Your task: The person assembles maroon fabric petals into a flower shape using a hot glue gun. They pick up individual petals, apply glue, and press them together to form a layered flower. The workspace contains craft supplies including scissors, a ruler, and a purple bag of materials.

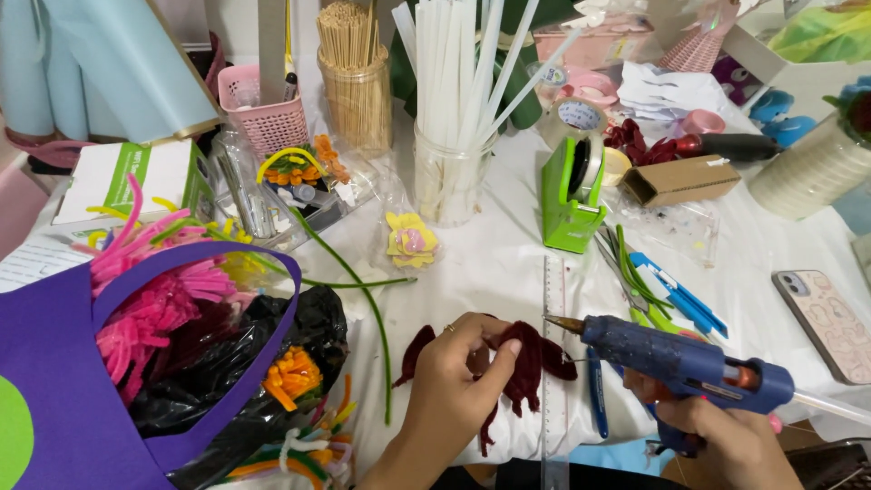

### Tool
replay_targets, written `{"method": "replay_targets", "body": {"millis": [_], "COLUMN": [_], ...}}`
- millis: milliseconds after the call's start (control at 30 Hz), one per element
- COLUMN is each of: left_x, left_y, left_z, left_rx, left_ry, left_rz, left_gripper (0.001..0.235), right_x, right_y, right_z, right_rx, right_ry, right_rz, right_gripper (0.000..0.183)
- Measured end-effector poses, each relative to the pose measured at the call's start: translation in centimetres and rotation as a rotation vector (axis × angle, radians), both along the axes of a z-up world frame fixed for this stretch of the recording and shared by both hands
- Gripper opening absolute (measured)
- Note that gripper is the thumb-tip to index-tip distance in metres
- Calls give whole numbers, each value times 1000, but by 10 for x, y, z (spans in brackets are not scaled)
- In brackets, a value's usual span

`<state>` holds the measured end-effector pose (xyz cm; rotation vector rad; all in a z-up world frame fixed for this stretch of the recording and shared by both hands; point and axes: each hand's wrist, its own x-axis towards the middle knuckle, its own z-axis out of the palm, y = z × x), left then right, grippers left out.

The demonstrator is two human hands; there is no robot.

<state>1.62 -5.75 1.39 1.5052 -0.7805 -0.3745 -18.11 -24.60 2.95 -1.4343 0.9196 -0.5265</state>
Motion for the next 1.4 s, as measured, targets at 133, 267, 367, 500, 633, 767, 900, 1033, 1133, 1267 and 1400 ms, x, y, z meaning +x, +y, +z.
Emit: {"method": "replay_targets", "body": {"millis": [133,267,367,500,633,767,900,1033,1133,1267,1400], "left_x": [4,8,10,11,11,11,12,11,10,9,9], "left_y": [6,8,8,10,11,11,12,12,13,13,14], "left_z": [-10,-12,-10,-10,-8,-10,-11,-13,-12,-12,-13], "left_rx": [53,37,40,54,43,68,74,55,81,95,94], "left_ry": [65,101,98,110,110,89,73,38,78,64,32], "left_rz": [38,17,13,4,-5,-1,-2,6,-8,-10,-4], "left_gripper": [12,11,10,10,10,11,12,11,13,15,16], "right_x": [12,22,22,19,18,5,5,8,9,19,20], "right_y": [4,15,10,7,8,-2,-1,4,3,-1,-4], "right_z": [-11,-10,-13,-15,-19,-37,-36,-32,-35,-30,-40], "right_rx": [-92,-72,-88,-267,-194,-73,-157,-307,-142,-356,-318], "right_ry": [-11,58,94,30,84,196,187,136,243,-52,-85], "right_rz": [71,20,80,276,197,62,115,249,69,411,385], "right_gripper": [26,21,21,6,16,20,23,25,34,30,23]}}
